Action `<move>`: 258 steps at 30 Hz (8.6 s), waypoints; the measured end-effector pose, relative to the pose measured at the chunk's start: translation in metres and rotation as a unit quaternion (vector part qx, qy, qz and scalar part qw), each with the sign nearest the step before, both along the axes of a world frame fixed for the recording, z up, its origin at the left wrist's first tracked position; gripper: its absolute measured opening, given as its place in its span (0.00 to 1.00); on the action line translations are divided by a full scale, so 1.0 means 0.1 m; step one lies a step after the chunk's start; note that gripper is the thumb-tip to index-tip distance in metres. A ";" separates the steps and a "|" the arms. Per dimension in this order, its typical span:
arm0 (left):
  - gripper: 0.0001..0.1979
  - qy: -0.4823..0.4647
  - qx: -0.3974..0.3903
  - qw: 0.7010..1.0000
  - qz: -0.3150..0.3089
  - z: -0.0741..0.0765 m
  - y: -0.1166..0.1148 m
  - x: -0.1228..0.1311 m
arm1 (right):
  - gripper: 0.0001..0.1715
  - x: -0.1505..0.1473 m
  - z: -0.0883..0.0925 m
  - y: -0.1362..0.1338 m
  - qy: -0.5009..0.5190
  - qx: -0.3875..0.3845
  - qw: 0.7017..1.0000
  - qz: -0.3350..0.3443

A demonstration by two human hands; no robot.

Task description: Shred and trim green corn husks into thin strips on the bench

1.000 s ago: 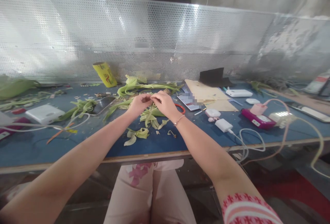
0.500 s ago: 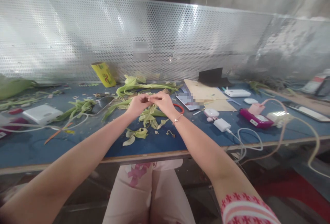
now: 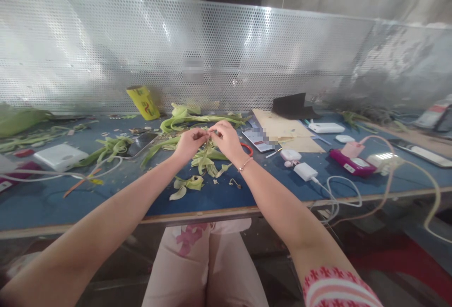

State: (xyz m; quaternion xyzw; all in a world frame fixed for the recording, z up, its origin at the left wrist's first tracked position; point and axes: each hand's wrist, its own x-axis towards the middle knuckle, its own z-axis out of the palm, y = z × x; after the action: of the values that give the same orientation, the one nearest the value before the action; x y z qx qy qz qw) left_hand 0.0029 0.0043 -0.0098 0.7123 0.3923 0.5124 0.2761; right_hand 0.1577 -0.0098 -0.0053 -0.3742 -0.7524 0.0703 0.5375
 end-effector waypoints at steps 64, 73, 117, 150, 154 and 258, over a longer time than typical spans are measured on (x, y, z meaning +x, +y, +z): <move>0.06 -0.043 -0.016 0.999 0.026 0.03 -0.02 0.01 | 0.04 -0.01 -0.02 0.00 -0.065 0.059 0.996 0.024; 0.05 0.001 0.019 0.998 0.052 0.05 -0.05 0.02 | 0.06 -0.02 0.01 -0.01 -0.017 0.006 1.000 0.008; 0.06 -0.089 -0.195 0.974 -0.075 0.06 -0.03 0.02 | 0.05 0.02 -0.01 0.05 -0.025 0.015 1.000 0.008; 0.09 -0.235 -0.340 0.907 -0.077 0.14 -0.15 0.05 | 0.09 0.17 0.01 0.01 -0.163 0.037 0.983 0.077; 0.08 -0.248 -0.352 0.900 -0.064 0.13 -0.15 0.06 | 0.09 0.16 0.01 0.01 -0.193 0.069 0.976 0.079; 0.05 0.285 0.159 0.926 0.190 0.20 -0.32 0.07 | 0.13 -0.04 0.02 -0.07 0.061 -0.007 0.998 -0.032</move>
State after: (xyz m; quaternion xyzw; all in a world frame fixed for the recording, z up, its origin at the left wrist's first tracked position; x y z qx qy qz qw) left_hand 0.0103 -0.0277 0.0104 0.7748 0.4960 0.3862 -0.0672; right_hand 0.1533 -0.0164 -0.0029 -0.3964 -0.7058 0.0809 0.5815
